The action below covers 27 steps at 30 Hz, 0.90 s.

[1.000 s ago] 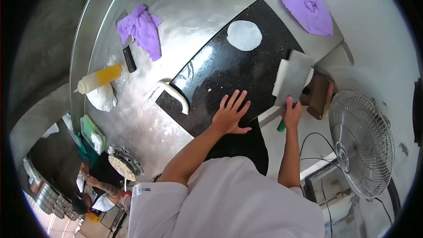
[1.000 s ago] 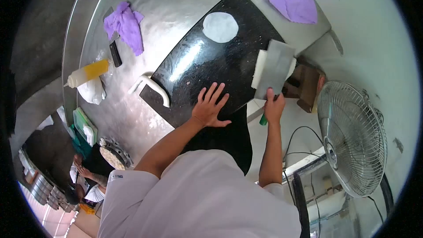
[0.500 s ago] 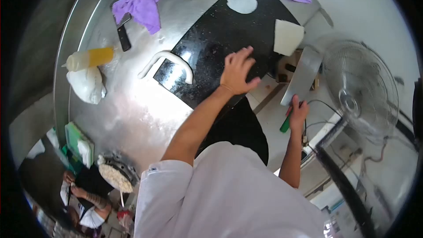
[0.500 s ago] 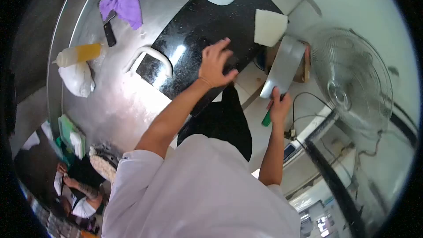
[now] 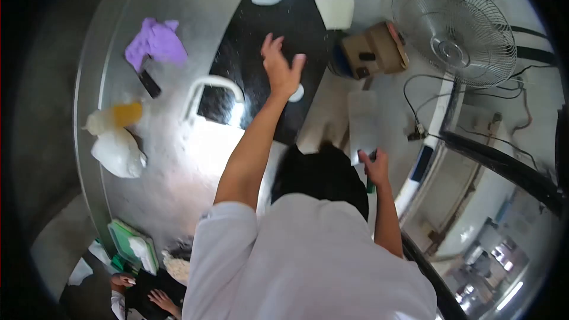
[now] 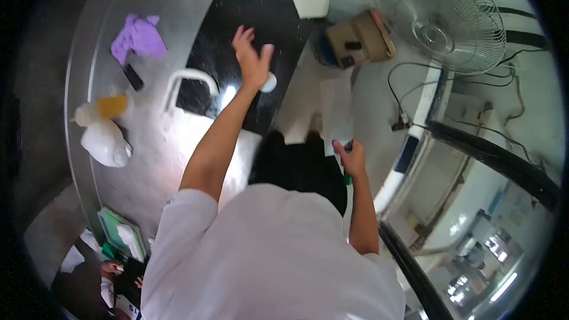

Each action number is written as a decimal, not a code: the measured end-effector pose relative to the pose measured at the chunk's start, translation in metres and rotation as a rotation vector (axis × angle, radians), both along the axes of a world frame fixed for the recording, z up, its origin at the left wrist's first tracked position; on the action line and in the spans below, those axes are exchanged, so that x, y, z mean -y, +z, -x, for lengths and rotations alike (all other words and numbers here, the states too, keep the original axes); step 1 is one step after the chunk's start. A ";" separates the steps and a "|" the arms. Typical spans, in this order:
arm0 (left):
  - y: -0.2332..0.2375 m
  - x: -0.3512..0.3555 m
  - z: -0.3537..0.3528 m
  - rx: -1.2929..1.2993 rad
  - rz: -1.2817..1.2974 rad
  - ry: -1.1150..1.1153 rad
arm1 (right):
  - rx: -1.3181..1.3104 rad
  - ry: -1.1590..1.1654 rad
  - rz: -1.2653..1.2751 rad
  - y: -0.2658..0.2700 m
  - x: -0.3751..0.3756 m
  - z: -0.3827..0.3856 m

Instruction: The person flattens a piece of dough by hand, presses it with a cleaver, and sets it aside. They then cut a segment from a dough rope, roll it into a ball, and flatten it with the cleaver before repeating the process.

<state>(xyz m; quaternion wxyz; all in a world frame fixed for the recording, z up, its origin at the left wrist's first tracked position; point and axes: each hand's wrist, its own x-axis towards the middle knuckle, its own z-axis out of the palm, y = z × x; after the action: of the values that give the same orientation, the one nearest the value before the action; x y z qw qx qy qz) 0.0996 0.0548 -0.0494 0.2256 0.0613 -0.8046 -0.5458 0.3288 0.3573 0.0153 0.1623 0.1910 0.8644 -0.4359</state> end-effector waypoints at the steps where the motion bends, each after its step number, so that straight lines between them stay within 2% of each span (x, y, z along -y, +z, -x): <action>1: 0.005 0.008 0.011 -0.080 -0.385 0.061 | -0.019 0.070 -0.009 0.003 0.007 0.014; 2: 0.007 0.024 0.012 -0.004 -0.237 0.241 | 0.010 0.157 -0.025 0.004 0.013 0.020; 3: 0.029 0.033 0.007 0.030 -0.287 0.262 | 0.043 0.249 -0.048 0.013 0.026 0.042; 5: 0.048 0.029 -0.005 0.044 -0.336 0.288 | 0.048 0.470 -0.030 -0.014 0.041 0.079; 7: 0.034 0.016 -0.025 0.003 0.252 0.126 | -0.126 0.661 0.068 -0.045 0.064 0.118; 8: 0.017 0.009 -0.040 0.056 0.416 -0.019 | -0.125 0.659 0.084 -0.056 0.071 0.134; 10: 0.027 0.000 -0.064 0.479 0.898 -0.317 | -0.029 0.885 0.077 -0.054 0.089 0.170; 11: 0.027 0.002 -0.049 0.479 0.914 -0.324 | -0.089 0.905 -0.137 -0.041 0.095 0.179; 13: 0.022 -0.001 -0.044 0.515 0.878 -0.211 | -0.039 0.857 -0.159 -0.033 0.099 0.180; 14: 0.023 -0.001 -0.041 0.528 0.885 -0.225 | -0.023 0.823 -0.205 -0.031 0.100 0.185; 17: 0.033 -0.002 -0.003 0.569 1.018 -0.371 | -0.034 0.753 -0.194 -0.024 0.104 0.191; 18: 0.031 -0.001 0.009 0.579 1.021 -0.378 | -0.025 0.752 -0.186 -0.024 0.106 0.196; 20: 0.030 0.004 0.027 0.442 1.027 -0.369 | -0.102 0.735 -0.178 -0.029 0.112 0.210; 22: 0.028 0.006 0.042 0.452 1.037 -0.379 | -0.141 0.710 -0.190 -0.032 0.116 0.230; 24: 0.025 0.010 0.043 0.342 1.021 -0.422 | -0.150 0.700 -0.189 -0.034 0.120 0.212; 26: 0.021 0.009 0.019 0.391 1.098 -0.536 | -0.041 0.718 -0.133 -0.039 0.115 0.184; 27: 0.020 0.007 0.005 0.428 1.091 -0.581 | -0.105 0.682 -0.059 -0.057 0.109 0.162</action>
<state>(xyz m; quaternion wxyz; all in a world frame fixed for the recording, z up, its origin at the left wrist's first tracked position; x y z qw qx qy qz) 0.0944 0.0478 -0.0292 -0.0975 -0.1748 -0.9770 -0.0736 0.1669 0.2481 -0.0420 0.2484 -0.1271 0.8978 -0.3408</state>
